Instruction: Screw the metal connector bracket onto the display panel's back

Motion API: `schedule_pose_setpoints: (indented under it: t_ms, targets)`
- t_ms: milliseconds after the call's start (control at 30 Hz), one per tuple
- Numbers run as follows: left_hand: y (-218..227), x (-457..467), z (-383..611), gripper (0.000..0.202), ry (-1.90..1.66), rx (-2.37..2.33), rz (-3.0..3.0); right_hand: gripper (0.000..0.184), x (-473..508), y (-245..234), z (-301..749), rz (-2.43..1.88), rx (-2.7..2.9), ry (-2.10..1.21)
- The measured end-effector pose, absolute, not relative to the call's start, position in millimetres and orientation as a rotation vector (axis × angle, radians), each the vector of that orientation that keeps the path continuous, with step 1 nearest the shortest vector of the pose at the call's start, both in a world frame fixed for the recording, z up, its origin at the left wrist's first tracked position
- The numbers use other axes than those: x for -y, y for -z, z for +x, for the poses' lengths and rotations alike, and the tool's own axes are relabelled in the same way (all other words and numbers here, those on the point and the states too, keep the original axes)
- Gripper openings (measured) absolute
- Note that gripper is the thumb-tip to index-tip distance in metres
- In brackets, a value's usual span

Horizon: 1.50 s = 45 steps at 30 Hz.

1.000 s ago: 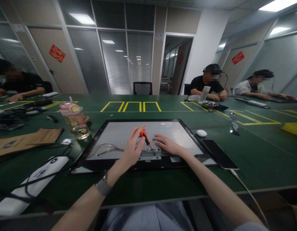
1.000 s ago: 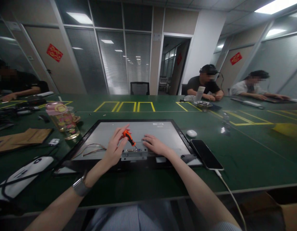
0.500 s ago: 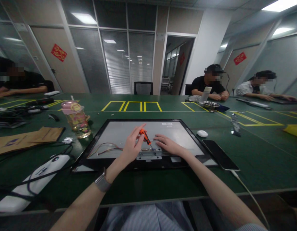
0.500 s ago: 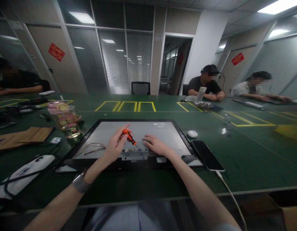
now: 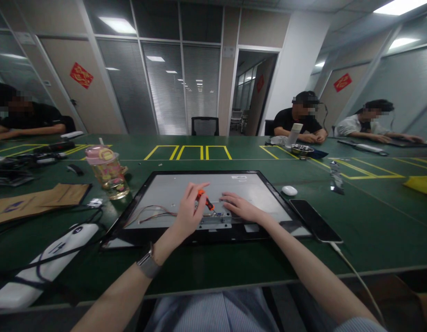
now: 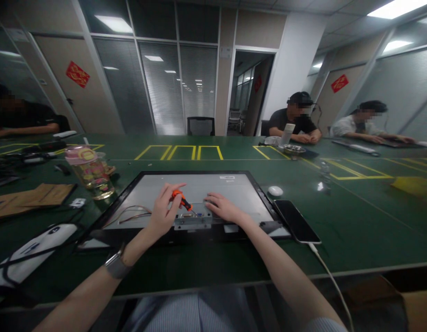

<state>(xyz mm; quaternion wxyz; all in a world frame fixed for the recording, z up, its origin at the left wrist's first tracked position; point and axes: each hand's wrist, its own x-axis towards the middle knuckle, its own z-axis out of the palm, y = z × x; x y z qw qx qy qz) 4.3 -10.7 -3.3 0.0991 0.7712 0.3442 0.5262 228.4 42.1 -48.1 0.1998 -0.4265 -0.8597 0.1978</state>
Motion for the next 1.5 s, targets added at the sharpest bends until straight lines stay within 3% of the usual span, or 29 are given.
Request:
schedule_pose_setpoints:
  t_ms: [167,433,667,933,1500]
  targets:
    - [1,11,3,0.012,-1.595,-1.083,2.370,0.050,-41,45,227,-1.189,2.418,-0.555]
    - [1,13,-1,0.031,-1.533,-1.068,2.373,0.050,-44,50,229,-1.178,2.408,-0.539]
    - [2,10,3,0.017,-1.599,-1.218,2.341,0.052,-45,50,229,-1.190,2.425,-0.539]
    - [1,8,-6,0.021,-1.327,-1.179,2.257,0.052,-42,46,227,-1.213,2.432,-0.549]
    - [2,-1,-3,0.026,-1.505,-1.327,1.921,0.051,-42,46,226,-1.240,2.412,-0.562]
